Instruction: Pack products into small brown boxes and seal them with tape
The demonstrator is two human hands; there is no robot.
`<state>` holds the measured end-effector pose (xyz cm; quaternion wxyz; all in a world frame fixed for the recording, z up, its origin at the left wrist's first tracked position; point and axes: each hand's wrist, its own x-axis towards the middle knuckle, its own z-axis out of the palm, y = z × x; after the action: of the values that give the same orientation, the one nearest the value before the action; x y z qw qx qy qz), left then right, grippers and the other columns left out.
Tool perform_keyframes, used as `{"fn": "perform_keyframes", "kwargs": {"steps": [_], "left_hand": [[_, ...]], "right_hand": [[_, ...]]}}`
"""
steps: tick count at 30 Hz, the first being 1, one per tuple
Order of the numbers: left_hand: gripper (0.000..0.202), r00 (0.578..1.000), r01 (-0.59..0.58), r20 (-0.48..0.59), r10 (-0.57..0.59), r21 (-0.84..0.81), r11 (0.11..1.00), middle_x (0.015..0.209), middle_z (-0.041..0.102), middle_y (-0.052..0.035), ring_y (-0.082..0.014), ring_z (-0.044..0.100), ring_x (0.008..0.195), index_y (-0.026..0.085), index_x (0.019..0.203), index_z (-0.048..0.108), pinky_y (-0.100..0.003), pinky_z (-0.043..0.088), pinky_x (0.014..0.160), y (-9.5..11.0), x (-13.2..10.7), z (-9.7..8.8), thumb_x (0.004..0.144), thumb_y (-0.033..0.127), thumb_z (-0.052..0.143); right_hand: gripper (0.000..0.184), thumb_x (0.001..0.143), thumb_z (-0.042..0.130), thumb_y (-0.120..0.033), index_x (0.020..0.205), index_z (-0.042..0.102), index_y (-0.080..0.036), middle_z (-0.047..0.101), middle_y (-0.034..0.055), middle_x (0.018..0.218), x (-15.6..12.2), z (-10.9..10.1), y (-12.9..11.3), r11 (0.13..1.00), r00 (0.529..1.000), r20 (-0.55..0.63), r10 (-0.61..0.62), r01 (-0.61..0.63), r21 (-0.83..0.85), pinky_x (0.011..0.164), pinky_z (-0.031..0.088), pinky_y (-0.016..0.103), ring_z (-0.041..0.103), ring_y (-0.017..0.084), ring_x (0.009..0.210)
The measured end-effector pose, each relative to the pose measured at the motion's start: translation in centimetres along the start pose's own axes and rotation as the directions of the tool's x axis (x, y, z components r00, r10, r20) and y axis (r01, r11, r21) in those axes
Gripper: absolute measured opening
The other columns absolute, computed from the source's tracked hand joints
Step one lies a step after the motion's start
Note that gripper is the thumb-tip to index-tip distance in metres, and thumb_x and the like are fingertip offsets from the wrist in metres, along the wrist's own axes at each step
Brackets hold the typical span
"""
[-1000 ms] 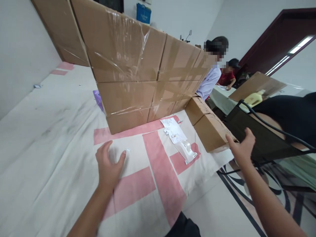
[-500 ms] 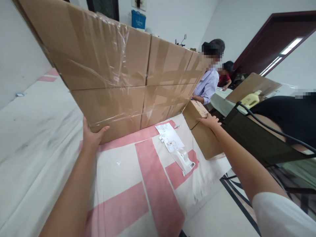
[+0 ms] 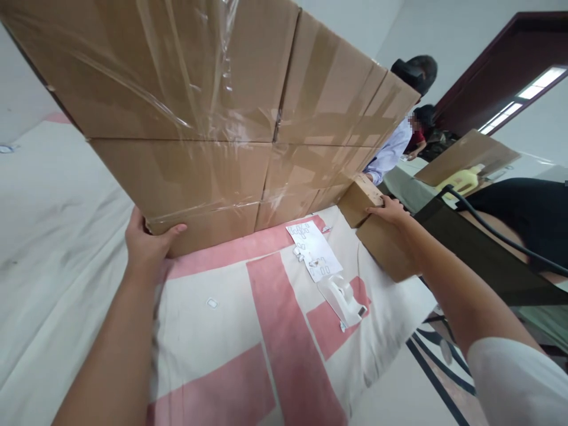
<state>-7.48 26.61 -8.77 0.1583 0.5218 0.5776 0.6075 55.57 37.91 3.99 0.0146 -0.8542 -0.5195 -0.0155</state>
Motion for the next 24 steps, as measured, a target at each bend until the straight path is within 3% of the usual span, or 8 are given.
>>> {"fn": "perform_keyframes", "kwargs": {"steps": [4,9,15,18,21,24], "left_hand": [[0.086,0.998,0.051,-0.03,-0.052,-0.016,0.999,0.127,0.068,-0.0051,-0.0261,0.064,0.119,0.012,0.127,0.055,-0.048,0.054,0.106,0.0,-0.1,0.0,0.064,0.06,0.088],[0.08,0.992,0.065,-0.102,-0.07,-0.05,0.997,0.117,0.072,-0.0038,-0.0286,0.064,0.117,0.013,0.107,0.063,-0.054,0.051,0.108,-0.2,-0.1,0.3,0.051,0.062,0.093],[0.077,0.995,0.038,-0.097,-0.037,0.01,0.999,0.112,0.072,-0.0054,-0.0291,0.065,0.114,0.012,0.106,0.063,-0.058,0.049,0.109,-0.5,0.1,0.2,0.053,0.059,0.093],[0.08,0.989,0.023,-0.142,-0.031,-0.056,0.998,0.107,0.073,-0.0054,-0.0293,0.066,0.112,0.014,0.1,0.065,-0.057,0.049,0.109,-1.1,0.2,0.4,0.045,0.065,0.093],[0.077,0.981,0.007,-0.192,-0.038,-0.158,0.987,0.1,0.075,-0.0041,-0.028,0.068,0.107,0.017,0.092,0.067,-0.055,0.049,0.108,-1.9,0.4,0.7,0.04,0.068,0.092],[0.074,0.978,0.003,-0.204,-0.039,-0.175,0.985,0.1,0.076,-0.0031,-0.0265,0.069,0.104,0.019,0.089,0.067,-0.054,0.05,0.107,-2.6,0.6,0.9,0.038,0.066,0.093]], "right_hand": [[0.099,0.075,0.069,-0.07,0.157,0.036,-0.025,0.039,0.0237,0.152,2.0,0.0,-1.0,1.0,1.0,-0.002,-0.017,0.017,0.026,0.107,0.032,0.068,0.041,0.049,0.135],[0.092,0.078,0.071,-0.065,0.155,0.04,-0.026,0.042,0.0226,0.151,2.6,0.5,-1.4,0.992,0.994,-0.111,-0.022,0.036,0.122,0.107,0.031,0.067,0.04,0.047,0.135],[0.089,0.077,0.071,-0.064,0.153,0.044,-0.025,0.044,0.0221,0.15,3.5,1.0,-2.5,0.975,0.986,-0.164,-0.011,0.047,0.217,0.106,0.029,0.063,0.04,0.043,0.132],[0.082,0.081,0.07,-0.06,0.15,0.047,-0.022,0.048,0.023,0.148,3.8,0.8,-3.1,0.974,0.975,-0.216,-0.046,0.092,0.206,0.104,0.029,0.062,0.038,0.042,0.133],[0.062,0.096,0.056,-0.049,0.148,0.05,-0.016,0.052,0.0254,0.145,4.0,0.1,-4.3,0.965,0.892,-0.425,-0.152,0.228,0.132,0.106,0.028,0.055,0.036,0.035,0.139],[0.055,0.108,0.024,-0.036,0.153,0.04,-0.007,0.053,0.0289,0.143,4.6,-0.6,-6.8,0.925,0.789,-0.555,-0.264,0.37,0.085,0.098,0.037,0.039,0.049,0.019,0.13]]}}
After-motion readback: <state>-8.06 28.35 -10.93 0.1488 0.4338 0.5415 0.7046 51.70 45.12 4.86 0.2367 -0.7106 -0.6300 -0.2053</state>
